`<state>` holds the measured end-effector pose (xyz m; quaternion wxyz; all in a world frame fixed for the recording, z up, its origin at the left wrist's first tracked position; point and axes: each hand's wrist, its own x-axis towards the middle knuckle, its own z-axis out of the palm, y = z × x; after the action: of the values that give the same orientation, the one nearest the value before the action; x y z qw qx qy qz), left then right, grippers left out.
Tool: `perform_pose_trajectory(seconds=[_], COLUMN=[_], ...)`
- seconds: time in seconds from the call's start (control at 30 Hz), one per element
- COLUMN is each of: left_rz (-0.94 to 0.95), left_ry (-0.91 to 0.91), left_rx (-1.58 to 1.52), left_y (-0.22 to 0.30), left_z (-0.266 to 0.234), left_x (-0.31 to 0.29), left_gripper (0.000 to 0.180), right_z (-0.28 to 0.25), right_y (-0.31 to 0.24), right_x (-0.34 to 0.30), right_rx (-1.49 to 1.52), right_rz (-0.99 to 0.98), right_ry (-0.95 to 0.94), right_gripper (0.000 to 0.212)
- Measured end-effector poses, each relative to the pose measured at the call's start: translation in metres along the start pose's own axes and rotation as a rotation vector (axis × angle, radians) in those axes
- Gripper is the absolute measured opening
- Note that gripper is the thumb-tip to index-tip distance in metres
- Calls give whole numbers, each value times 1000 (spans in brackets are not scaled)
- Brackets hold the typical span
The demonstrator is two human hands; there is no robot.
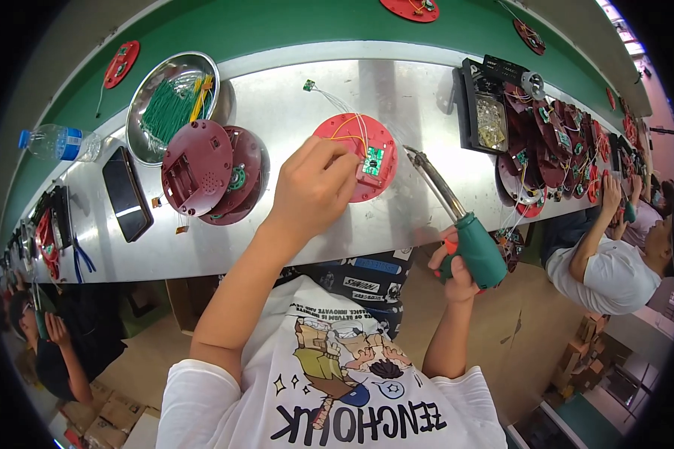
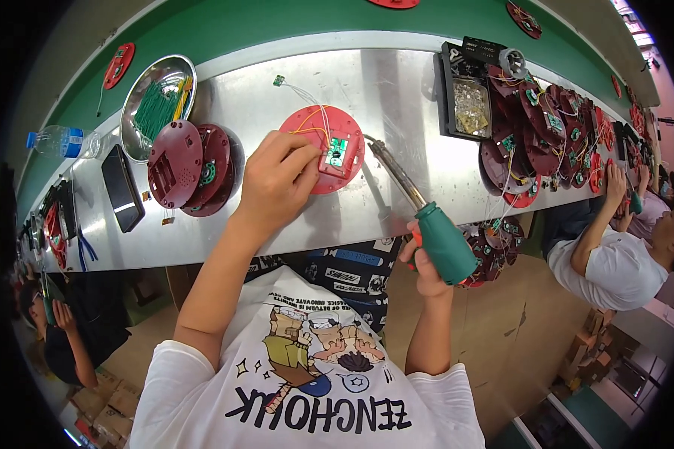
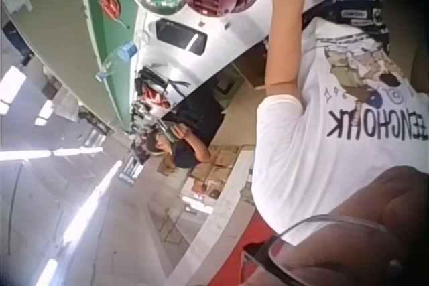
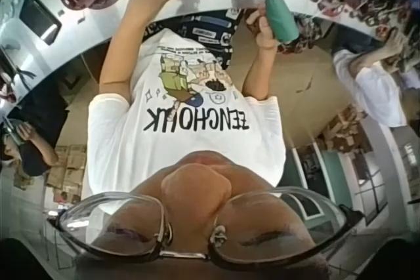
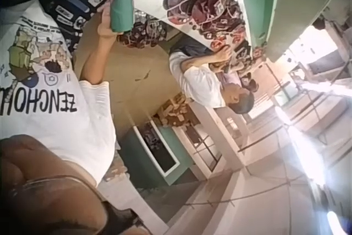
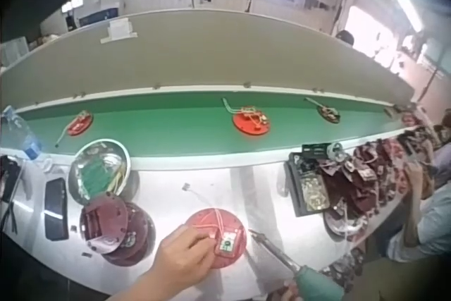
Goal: Assembling electronic components into red circular housings on a factory assembly line using a handheld tool.
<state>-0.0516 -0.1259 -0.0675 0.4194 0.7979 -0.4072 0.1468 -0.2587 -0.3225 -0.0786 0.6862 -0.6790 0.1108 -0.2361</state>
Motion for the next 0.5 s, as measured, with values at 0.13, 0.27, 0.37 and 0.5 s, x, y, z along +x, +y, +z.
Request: perform_pose_trajectory(seconds=[0.13, 0.27, 0.37, 0.5], left_rz=[30, 101, -59, -351], left_ry=[28, -400, -313, -185], left_rx=[173, 210, 436, 668], left_y=[25, 16, -3, -38], left_z=[-17, -20, 7, 45], left_x=[25, 55, 109, 195], left_gripper=[37, 47, 35, 25], right_z=[-12, -16, -25, -24], right_y=[3, 7, 17, 28], right_x=[17, 43, 54, 53], right_rx=[-18, 203, 338, 471], right_rz=[-83, -146, -217, -240], right_ry=[43, 94, 85, 214], right_gripper=[44, 45, 46, 43])
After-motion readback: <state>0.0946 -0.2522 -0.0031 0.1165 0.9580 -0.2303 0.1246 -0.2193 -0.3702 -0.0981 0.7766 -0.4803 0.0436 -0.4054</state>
